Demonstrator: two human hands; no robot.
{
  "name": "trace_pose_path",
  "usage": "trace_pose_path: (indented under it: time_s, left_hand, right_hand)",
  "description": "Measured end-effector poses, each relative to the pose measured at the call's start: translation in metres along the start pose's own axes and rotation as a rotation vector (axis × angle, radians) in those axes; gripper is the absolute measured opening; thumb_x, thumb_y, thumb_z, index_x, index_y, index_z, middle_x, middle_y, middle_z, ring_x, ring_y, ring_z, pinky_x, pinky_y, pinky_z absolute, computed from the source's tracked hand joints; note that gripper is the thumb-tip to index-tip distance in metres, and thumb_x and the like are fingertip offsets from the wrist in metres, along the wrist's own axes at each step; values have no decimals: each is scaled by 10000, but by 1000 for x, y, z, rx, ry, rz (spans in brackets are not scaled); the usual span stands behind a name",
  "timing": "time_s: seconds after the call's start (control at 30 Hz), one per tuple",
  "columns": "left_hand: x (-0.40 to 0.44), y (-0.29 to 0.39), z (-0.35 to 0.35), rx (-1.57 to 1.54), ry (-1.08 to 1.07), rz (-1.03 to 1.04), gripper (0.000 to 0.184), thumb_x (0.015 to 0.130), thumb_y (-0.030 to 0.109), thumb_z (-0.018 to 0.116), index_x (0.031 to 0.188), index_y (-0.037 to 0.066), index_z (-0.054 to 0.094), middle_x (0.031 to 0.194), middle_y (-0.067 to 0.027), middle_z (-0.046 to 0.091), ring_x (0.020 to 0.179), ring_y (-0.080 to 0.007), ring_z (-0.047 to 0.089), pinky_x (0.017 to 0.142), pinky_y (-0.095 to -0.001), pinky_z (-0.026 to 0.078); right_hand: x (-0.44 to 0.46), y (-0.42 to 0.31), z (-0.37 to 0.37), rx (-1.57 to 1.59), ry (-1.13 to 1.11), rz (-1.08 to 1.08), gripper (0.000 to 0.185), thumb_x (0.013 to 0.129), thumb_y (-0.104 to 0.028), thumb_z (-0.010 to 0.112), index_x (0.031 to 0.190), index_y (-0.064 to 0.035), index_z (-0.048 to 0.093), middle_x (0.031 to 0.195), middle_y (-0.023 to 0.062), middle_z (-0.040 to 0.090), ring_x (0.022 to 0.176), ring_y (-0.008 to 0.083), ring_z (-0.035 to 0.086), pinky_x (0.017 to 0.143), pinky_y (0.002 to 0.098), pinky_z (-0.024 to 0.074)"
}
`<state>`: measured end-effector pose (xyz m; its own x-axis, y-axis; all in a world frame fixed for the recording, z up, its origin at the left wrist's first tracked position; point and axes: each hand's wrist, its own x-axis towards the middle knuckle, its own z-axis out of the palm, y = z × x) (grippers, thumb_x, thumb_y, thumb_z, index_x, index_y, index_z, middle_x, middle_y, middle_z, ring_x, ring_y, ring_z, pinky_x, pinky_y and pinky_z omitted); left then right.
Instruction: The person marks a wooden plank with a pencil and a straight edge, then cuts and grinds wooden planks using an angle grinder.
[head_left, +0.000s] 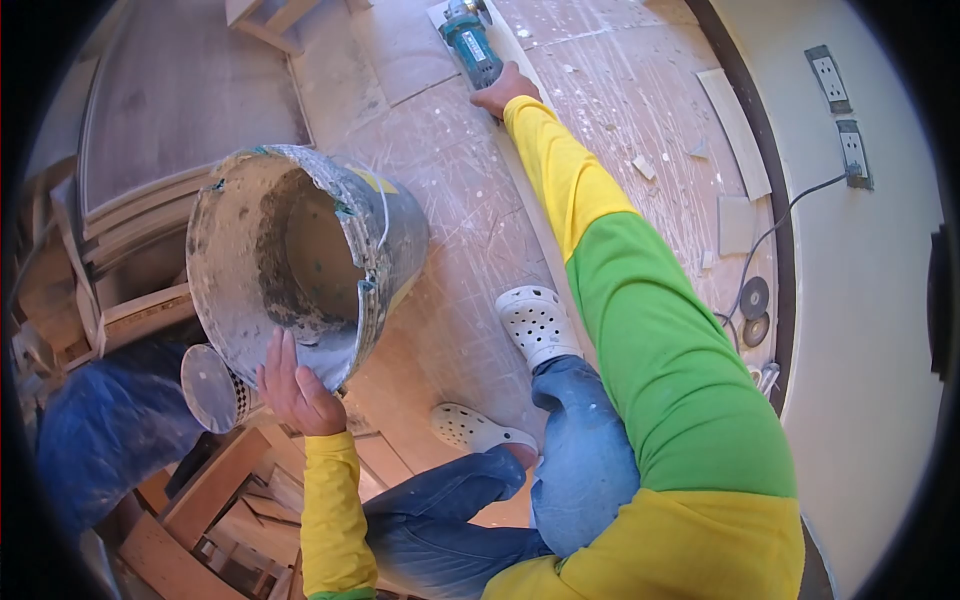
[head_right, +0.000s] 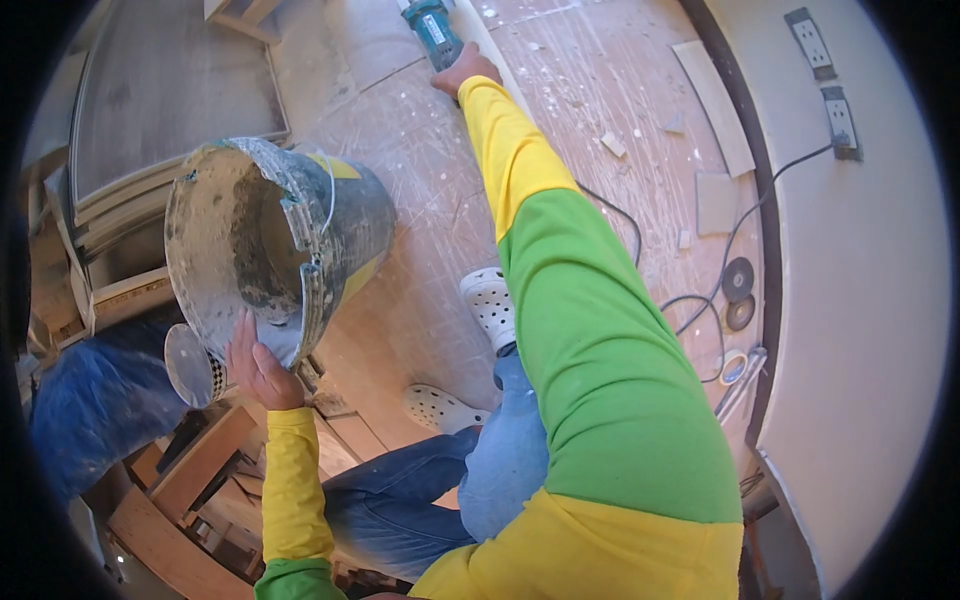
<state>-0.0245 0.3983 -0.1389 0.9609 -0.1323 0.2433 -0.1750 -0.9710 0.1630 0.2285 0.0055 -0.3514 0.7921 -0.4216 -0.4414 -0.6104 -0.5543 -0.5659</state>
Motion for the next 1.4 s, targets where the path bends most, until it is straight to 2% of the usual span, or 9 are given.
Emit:
trace_pose_path:
  time_s: [0.17, 0.23, 0.43, 0.67, 0.73, 0.83, 0.93, 1.27, 1.4]
  left_hand:
    - [1, -1, -9, -9, -82, -2, 542, 1009, 333, 336, 1321, -8, 619, 1401, -166, 601, 1331, -319, 530, 1162, -486, 256]
    - [3, -3, -20, -59, -225, 4, 573, 1014, 355, 347, 1413, -16, 526, 1508, -196, 487, 1402, -338, 452, 1193, -498, 206]
    - [-24, 1, -83, -294, -323, 64, 682, 1007, 404, 436, 1510, -51, 360, 1592, -277, 308, 1469, -436, 319, 1215, -554, 141]
    - [-133, 6, -178, -188, -678, -25, 707, 982, 475, 511, 1430, -70, 469, 1510, -294, 426, 1418, -463, 385, 1189, -570, 204]
    - [-149, 10, -177, -119, -717, 25, 649, 1007, 480, 481, 1397, -38, 517, 1476, -283, 472, 1380, -448, 437, 1156, -535, 300]
    - [-159, 13, -171, -226, -592, -91, 592, 965, 445, 559, 1283, -53, 604, 1375, -298, 551, 1259, -479, 521, 1088, -554, 372]
    - [-167, 11, -177, -205, -633, -66, 598, 999, 444, 523, 1333, -50, 563, 1419, -286, 522, 1299, -465, 507, 1106, -503, 375]
    - [-195, -2, -188, -123, -647, -88, 540, 989, 387, 557, 1295, -57, 585, 1375, -292, 546, 1257, -462, 532, 1085, -511, 390]
    - [-197, -3, -187, -151, -628, -117, 518, 925, 348, 613, 1258, -50, 623, 1343, -278, 572, 1235, -467, 539, 1066, -524, 406]
  right_hand:
    - [-3, 2, -1, 12, -19, 20, 818, 702, -401, 806, 1364, -60, 466, 1275, 205, 652, 1188, 357, 635, 1040, 405, 491]
    - [-3, 1, -2, 28, -48, 29, 833, 697, -400, 808, 1373, -57, 462, 1280, 207, 650, 1187, 363, 634, 1042, 406, 490]
    - [-6, 4, -3, 48, -51, 14, 829, 691, -397, 811, 1364, -51, 474, 1278, 215, 648, 1186, 372, 632, 1040, 412, 489]
    - [-16, 9, -2, 25, -32, 15, 822, 688, -400, 801, 1359, -50, 479, 1277, 216, 648, 1191, 367, 630, 1039, 413, 488]
    - [-21, 10, -1, 24, -14, 35, 817, 685, -402, 797, 1349, -48, 480, 1262, 219, 654, 1175, 369, 639, 1029, 414, 496]
    - [-20, 14, 1, 1, 2, -8, 859, 663, -431, 811, 1343, -21, 483, 1200, 231, 680, 1095, 371, 677, 972, 404, 529]
    - [-23, 18, 0, 13, -11, 1, 862, 658, -429, 813, 1341, -19, 484, 1207, 234, 676, 1101, 371, 675, 974, 404, 528]
    - [-34, 22, -3, 11, -9, 6, 833, 665, -415, 802, 1326, -22, 481, 1189, 243, 678, 1102, 374, 674, 974, 409, 526]
    - [-39, 26, -4, 55, -53, 22, 821, 694, -391, 804, 1360, -49, 468, 1256, 223, 659, 1169, 378, 641, 1031, 414, 495]
